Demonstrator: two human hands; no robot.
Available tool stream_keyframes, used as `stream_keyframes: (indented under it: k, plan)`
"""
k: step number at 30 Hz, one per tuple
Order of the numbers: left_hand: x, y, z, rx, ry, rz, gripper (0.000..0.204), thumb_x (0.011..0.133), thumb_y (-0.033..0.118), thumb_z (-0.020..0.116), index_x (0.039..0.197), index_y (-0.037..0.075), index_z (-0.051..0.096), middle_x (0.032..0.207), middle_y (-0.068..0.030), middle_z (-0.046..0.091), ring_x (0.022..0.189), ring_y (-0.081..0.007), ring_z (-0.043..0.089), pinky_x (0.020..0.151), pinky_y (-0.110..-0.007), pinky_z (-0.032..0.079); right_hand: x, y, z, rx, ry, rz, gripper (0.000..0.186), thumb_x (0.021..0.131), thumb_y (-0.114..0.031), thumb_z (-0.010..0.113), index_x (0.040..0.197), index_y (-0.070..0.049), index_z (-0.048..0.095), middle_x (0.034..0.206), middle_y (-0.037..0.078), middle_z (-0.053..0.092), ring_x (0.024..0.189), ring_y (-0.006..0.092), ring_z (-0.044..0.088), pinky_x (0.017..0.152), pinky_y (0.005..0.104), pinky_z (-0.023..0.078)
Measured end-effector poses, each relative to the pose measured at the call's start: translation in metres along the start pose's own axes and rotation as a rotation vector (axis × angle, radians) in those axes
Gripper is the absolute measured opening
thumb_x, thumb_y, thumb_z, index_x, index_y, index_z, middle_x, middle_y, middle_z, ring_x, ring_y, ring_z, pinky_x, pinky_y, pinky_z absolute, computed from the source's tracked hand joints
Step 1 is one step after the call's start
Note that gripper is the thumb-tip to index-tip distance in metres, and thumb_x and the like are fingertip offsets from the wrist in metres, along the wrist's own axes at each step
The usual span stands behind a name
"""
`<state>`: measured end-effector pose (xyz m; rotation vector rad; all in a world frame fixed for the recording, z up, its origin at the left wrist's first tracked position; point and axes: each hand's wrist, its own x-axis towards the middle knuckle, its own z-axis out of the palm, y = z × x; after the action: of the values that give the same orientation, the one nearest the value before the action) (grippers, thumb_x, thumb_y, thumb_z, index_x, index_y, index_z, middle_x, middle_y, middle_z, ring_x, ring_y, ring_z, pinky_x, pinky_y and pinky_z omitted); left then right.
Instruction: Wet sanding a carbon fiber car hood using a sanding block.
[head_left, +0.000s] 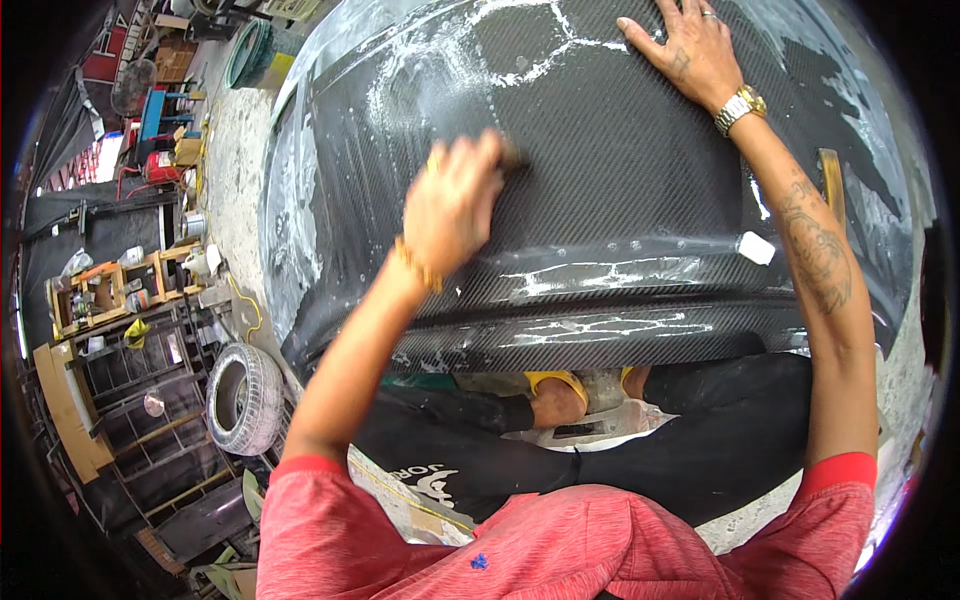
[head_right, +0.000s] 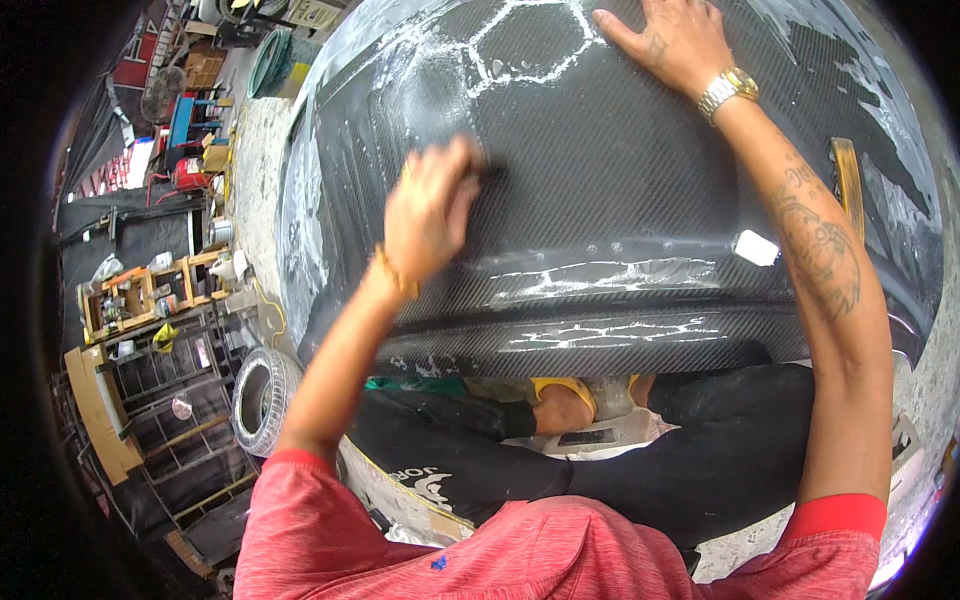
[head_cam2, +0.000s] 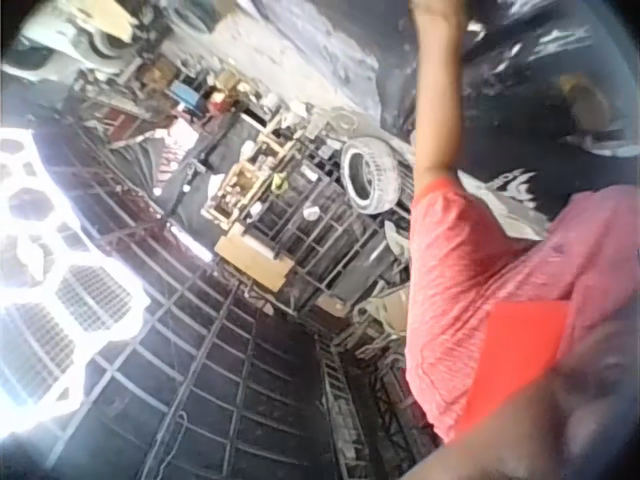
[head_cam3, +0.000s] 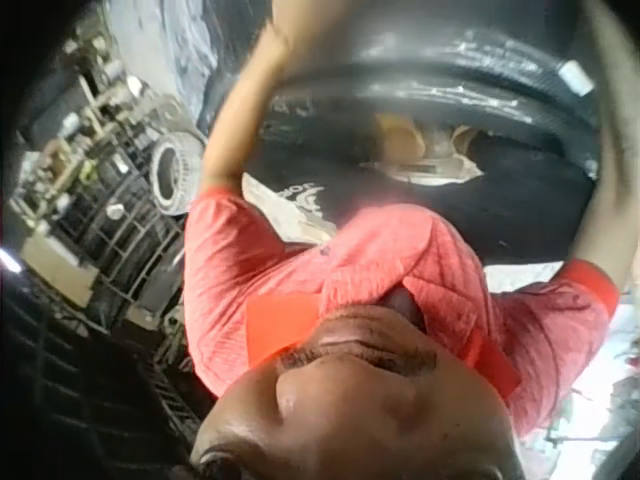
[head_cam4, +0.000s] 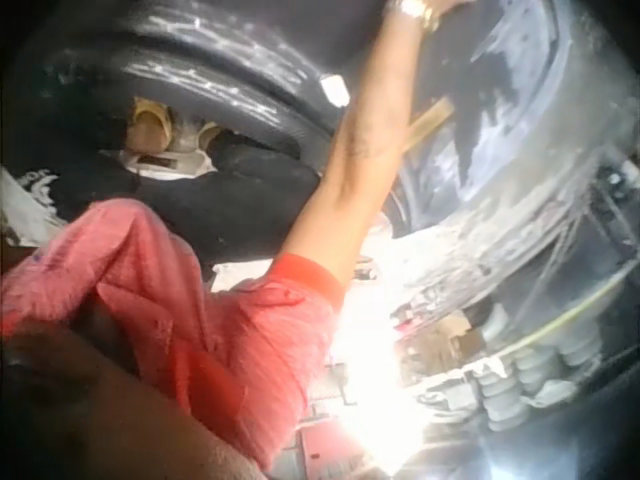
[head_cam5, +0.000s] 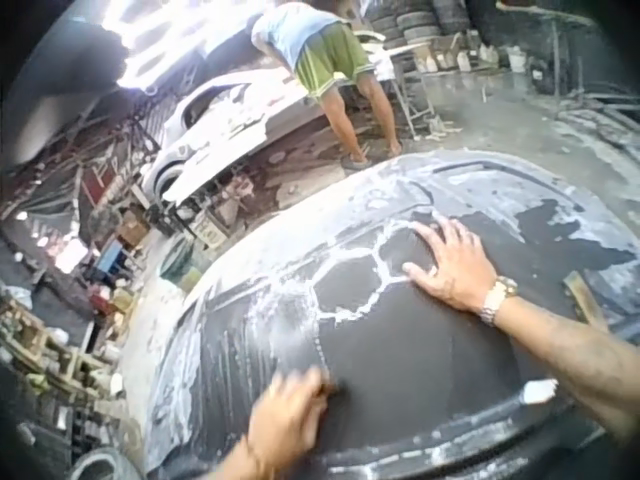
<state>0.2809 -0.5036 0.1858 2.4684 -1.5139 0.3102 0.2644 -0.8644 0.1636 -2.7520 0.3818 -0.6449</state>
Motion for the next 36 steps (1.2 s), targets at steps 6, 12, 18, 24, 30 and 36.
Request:
stream_keyframes:
  k: [6, 12, 18, 24, 30, 36]
  plan:
    - [0.156, -0.085, 0.018, 0.037, 0.151, -0.411, 0.046, 0.096, 0.022, 0.063, 0.137, 0.003, 0.057, 0.118, -0.0299, 0.068, 0.110, -0.0475, 0.064, 0.095, -0.050, 0.053, 0.000, -0.003, -0.010, 0.038, -0.056, 0.030, 0.075, 0.093, -0.063, 0.057, 0.152, -0.019, 0.044, 0.155, 0.026, 0.040, 0.142, 0.0459, 0.039, 0.116, 0.0576, 0.032]
    - [0.002, 0.037, -0.003, 0.004, 0.089, -0.076, 0.044, 0.091, 0.008, 0.068, 0.133, 0.001, 0.058, 0.113, -0.0232, 0.064, 0.101, -0.0443, 0.061, 0.094, -0.050, 0.050, 0.000, -0.006, -0.008, 0.051, -0.032, 0.023, 0.075, 0.093, -0.063, 0.057, 0.153, -0.019, 0.044, 0.156, 0.027, 0.040, 0.142, 0.0463, 0.039, 0.116, 0.0583, 0.033]
    - [0.053, -0.007, 0.001, 0.038, 0.117, 0.129, 0.042, 0.089, 0.008, 0.069, 0.130, 0.004, 0.060, 0.109, -0.0220, 0.066, 0.103, -0.0421, 0.064, 0.090, -0.050, 0.052, 0.000, 0.002, 0.000, 0.038, 0.026, -0.001, 0.075, 0.091, -0.061, 0.059, 0.153, -0.021, 0.044, 0.155, 0.026, 0.041, 0.140, 0.0470, 0.040, 0.115, 0.0584, 0.034]
    - [0.155, -0.059, 0.005, 0.066, 0.077, -0.343, 0.047, 0.094, 0.016, 0.063, 0.139, 0.006, 0.056, 0.111, -0.0289, 0.068, 0.101, -0.0471, 0.065, 0.089, -0.053, 0.053, -0.001, -0.002, -0.010, 0.044, -0.013, 0.003, 0.075, 0.092, -0.062, 0.059, 0.151, -0.019, 0.046, 0.155, 0.026, 0.041, 0.140, 0.0462, 0.041, 0.114, 0.0593, 0.034]
    - [-0.032, 0.056, -0.018, -0.125, -0.151, 0.011, 0.048, 0.086, 0.008, 0.070, 0.132, 0.008, 0.058, 0.099, -0.0149, 0.059, 0.093, -0.0378, 0.059, 0.081, -0.047, 0.053, -0.001, -0.002, 0.001, 0.024, 0.003, 0.017, 0.075, 0.093, -0.061, 0.058, 0.151, -0.018, 0.045, 0.154, 0.027, 0.041, 0.140, 0.0470, 0.041, 0.115, 0.0577, 0.035]
    - [0.051, 0.080, 0.012, -0.205, -0.174, 0.216, 0.051, 0.085, 0.007, 0.070, 0.134, 0.006, 0.056, 0.104, -0.0130, 0.059, 0.092, -0.0346, 0.056, 0.083, -0.041, 0.052, 0.001, 0.007, 0.000, 0.093, 0.002, 0.002, 0.075, 0.091, -0.061, 0.061, 0.150, -0.018, 0.046, 0.154, 0.027, 0.041, 0.141, 0.0482, 0.039, 0.116, 0.0589, 0.033]
